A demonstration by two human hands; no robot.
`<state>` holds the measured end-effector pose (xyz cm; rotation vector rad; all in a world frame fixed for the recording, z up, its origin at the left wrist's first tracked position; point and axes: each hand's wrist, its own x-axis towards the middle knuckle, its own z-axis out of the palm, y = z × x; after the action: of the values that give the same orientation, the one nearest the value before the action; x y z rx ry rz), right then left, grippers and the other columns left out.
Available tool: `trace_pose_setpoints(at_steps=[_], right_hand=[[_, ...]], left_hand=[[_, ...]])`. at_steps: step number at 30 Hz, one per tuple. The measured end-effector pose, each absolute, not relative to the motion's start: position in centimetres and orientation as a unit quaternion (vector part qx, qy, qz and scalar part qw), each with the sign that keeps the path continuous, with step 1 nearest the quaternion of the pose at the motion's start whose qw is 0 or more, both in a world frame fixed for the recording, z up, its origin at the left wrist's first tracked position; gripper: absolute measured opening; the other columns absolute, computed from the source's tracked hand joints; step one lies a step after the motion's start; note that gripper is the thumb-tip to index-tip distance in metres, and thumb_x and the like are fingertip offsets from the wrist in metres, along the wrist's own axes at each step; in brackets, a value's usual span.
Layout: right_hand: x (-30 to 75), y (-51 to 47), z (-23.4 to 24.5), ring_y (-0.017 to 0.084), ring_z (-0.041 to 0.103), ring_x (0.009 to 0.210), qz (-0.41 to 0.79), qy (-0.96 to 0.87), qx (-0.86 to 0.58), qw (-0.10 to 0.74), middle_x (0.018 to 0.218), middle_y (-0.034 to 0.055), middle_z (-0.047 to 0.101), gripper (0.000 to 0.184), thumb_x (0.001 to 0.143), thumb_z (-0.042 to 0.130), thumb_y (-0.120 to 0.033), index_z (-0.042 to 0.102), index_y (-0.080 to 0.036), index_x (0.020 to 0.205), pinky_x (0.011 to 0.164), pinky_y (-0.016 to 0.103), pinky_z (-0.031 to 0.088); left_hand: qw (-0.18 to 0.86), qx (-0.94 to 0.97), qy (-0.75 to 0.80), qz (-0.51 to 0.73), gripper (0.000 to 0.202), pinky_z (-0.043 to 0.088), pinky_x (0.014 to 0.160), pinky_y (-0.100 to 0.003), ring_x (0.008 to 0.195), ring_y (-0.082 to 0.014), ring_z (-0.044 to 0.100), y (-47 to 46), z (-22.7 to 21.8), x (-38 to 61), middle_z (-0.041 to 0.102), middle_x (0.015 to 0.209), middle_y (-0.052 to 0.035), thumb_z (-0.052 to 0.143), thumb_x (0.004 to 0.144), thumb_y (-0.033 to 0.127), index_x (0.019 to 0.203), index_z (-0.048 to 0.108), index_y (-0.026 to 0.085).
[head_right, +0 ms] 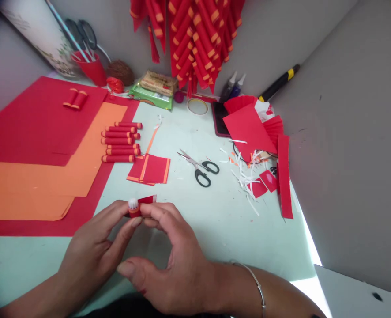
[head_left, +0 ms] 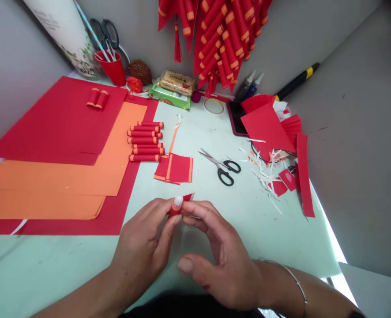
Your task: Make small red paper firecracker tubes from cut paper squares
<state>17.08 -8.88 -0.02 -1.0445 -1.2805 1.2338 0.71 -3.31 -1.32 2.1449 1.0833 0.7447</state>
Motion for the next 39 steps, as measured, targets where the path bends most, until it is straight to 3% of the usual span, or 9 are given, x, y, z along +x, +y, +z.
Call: trace_pose_setpoints(at_steps=[9, 16, 25, 33, 39], right_hand=[[17.01, -9.07, -0.49, 0.024, 0.056, 0.123, 0.517, -0.530, -0.446, 0.502, 0.131, 0.0078, 0.049, 0.059, 0.083, 0.073, -0.025, 0.051, -0.032, 0.138, 0.104, 0.041, 0.053], [17.28, -9.04, -0.23, 0.022, 0.057, 0.117, 0.465, -0.591, -0.464, 0.468, 0.129, 0.0063, 0.054, 0.068, 0.083, 0.072, -0.021, 0.046, -0.033, 0.145, 0.098, 0.038, 0.056], [17.28, -8.99, -0.49, 0.022, 0.054, 0.125, 0.475, -0.579, -0.456, 0.480, 0.135, 0.0057, 0.054, 0.067, 0.082, 0.073, -0.017, 0.048, -0.031, 0.142, 0.108, 0.039, 0.049], [17.02, -9.09, -0.78, 0.027, 0.047, 0.133, 0.531, -0.551, -0.423, 0.485, 0.142, 0.0102, 0.043, 0.068, 0.085, 0.069, -0.021, 0.043, -0.028, 0.147, 0.111, 0.045, 0.046], [17.21, -8.91, -0.83, 0.028, 0.045, 0.135, 0.569, -0.534, -0.399, 0.481, 0.146, 0.0101, 0.037, 0.070, 0.084, 0.072, -0.027, 0.041, -0.030, 0.147, 0.109, 0.045, 0.047]], left_hand=[[0.289, 0.814, 0.404, 0.302, 0.008, 0.048, 0.069, -0.021, 0.079, -0.0133, 0.062, -3.39, -1.35, 0.94, 0.063, 0.089, 0.0010, 0.051, 0.096, 0.017, 0.099, 0.055, 0.023], [0.261, 0.814, 0.415, 0.311, 0.014, 0.047, 0.068, -0.021, 0.077, -0.0128, 0.063, -3.43, -1.57, 0.76, 0.063, 0.089, 0.0016, 0.052, 0.094, 0.015, 0.105, 0.054, 0.023], [0.277, 0.812, 0.418, 0.300, 0.009, 0.050, 0.070, -0.021, 0.077, -0.0136, 0.065, -3.29, -1.56, 0.82, 0.066, 0.087, 0.0008, 0.052, 0.095, 0.018, 0.101, 0.058, 0.022], [0.295, 0.788, 0.446, 0.305, 0.016, 0.056, 0.077, -0.022, 0.085, -0.0155, 0.072, -3.06, -1.87, 0.63, 0.076, 0.099, 0.0004, 0.053, 0.096, 0.027, 0.108, 0.064, 0.025], [0.337, 0.754, 0.473, 0.307, 0.020, 0.058, 0.074, -0.021, 0.084, -0.0164, 0.075, -3.14, -2.03, 0.34, 0.079, 0.102, 0.0033, 0.056, 0.095, 0.033, 0.111, 0.067, 0.030]])
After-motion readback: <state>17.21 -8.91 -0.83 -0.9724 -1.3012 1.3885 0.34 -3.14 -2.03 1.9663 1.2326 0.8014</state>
